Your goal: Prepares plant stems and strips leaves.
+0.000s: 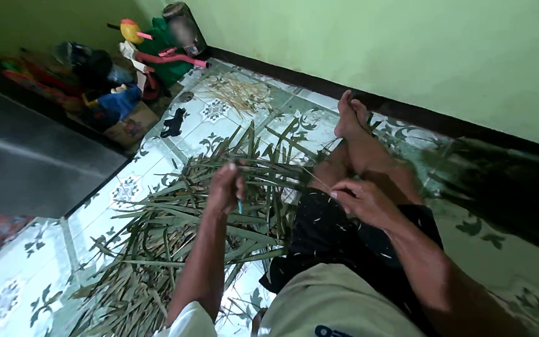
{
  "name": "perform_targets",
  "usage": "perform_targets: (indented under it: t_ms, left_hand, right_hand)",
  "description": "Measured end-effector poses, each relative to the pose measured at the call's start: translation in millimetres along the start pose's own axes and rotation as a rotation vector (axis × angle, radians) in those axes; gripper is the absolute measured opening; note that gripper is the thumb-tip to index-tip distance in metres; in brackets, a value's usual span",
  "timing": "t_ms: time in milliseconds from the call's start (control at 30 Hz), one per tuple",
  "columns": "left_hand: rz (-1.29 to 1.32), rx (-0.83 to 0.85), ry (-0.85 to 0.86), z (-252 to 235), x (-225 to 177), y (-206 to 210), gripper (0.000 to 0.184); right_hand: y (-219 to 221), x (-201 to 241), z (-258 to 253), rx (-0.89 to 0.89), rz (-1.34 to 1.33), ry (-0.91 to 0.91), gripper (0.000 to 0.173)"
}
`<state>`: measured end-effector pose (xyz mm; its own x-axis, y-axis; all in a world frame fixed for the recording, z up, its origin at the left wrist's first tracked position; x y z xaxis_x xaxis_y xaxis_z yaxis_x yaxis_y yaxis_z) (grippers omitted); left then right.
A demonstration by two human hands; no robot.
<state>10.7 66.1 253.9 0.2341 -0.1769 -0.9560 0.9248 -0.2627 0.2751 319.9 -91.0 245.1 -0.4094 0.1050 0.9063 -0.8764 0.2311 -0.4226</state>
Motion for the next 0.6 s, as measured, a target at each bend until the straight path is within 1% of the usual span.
perform_targets:
  t_ms: [33, 133, 200, 267, 300, 400, 433, 500, 600]
  left_hand:
    - [-0.057, 0.1, -0.037, 7, 8, 16, 0.036]
    - [-0.19, 0.406, -0.146, 26, 29, 66, 0.058]
    - [-0.146, 0.504, -0.183, 32, 40, 91, 0.057]
    - [-0.08, 0.494, -0.204, 32, 46, 101, 0.041]
    - [-0.039, 0.468, -0.209, 30, 47, 102, 0.038]
    - [0.059, 0.399, -0.236, 26, 47, 96, 0.039]
    - [0.049, 0.41, -0.237, 28, 48, 96, 0.036]
    - [0.003, 0.437, -0.232, 31, 47, 97, 0.026]
    - [0.067, 0.358, -0.221, 26, 37, 91, 0.036]
  right_hand:
    - [2, 4, -2, 0.012, -0.013, 0.001, 0.022]
    - [10, 13, -5, 0.031, -0.033, -0.036, 0.02]
    - [16, 16, -6, 0.034, -0.033, -0.076, 0.019]
    - [19, 16, -4, 0.034, -0.035, -0.095, 0.018]
    - [19, 15, -4, 0.031, -0.039, -0.104, 0.018]
    - [19, 10, -3, 0.025, -0.058, -0.113, 0.018]
    - [19, 9, -3, 0.024, -0.071, -0.113, 0.018]
    - [20, 9, -2, 0.033, -0.08, -0.118, 0.02]
    - [20, 10, -1, 0.047, -0.093, -0.145, 0.021]
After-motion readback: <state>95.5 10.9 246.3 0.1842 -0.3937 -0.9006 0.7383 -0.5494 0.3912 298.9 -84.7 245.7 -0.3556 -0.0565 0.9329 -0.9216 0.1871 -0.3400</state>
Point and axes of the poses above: each hand's wrist, its own z-axis away from the middle knuckle, its own y-axis out of the palm, x = y × z, the point moved 1 cm from there along -z, towards the middle knuckle, and after that the axes turned 11 degrees about -x, right-handed, at the moved point
